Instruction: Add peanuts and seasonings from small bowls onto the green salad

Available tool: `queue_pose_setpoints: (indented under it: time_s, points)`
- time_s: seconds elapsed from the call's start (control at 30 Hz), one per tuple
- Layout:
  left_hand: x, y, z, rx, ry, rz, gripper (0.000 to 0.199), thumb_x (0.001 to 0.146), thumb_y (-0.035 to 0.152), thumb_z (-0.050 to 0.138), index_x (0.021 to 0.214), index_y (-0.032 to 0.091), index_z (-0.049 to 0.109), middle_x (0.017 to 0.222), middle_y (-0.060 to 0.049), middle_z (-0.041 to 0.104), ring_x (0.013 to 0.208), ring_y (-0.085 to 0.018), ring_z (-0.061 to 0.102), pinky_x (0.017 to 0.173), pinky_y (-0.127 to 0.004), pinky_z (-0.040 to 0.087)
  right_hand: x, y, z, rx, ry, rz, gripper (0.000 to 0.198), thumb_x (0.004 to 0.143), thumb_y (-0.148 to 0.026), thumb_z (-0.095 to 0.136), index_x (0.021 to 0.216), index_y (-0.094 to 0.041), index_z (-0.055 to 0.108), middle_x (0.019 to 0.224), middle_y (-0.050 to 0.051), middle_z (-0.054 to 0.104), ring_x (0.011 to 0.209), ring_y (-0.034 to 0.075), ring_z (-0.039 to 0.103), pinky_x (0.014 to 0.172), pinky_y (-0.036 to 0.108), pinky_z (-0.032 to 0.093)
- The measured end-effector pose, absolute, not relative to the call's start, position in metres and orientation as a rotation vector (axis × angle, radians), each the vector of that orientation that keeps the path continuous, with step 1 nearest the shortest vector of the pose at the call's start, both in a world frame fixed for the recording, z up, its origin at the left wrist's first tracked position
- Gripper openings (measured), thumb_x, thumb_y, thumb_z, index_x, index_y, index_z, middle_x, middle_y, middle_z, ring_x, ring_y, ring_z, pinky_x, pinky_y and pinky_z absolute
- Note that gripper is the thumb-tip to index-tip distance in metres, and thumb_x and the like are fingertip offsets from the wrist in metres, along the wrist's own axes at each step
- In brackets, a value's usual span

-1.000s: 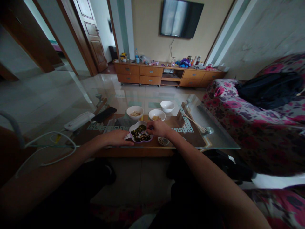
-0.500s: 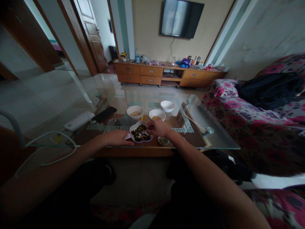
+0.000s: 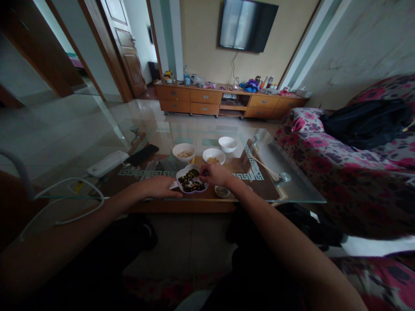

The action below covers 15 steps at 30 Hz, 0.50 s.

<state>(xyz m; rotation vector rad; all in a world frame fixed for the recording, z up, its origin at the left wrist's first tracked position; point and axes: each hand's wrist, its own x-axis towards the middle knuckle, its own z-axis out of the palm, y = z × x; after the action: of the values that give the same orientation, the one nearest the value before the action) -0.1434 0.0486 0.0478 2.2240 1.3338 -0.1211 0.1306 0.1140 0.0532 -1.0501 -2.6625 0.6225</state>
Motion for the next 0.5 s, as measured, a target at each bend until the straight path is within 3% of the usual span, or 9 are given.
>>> queue_pose_setpoints:
  time_s: [0.5]
  points:
    - [-0.1431,0.0487,0.047,2.268,1.36,-0.17,0.058,0.088,0.069,0.061,0.118,0.021,0.071,0.107,-0.01,0.075,0.094,-0.027,0.069,0.085,-0.032,0.051,0.1245,0.1127,0.049,-1.014,-2.682,0.571,0.013,0.092,-0.027,0.069,0.096,-0.017,0.075,0.088,0.006,0.076,0.072,0.015,0.065,0.066,0.028,0.043]
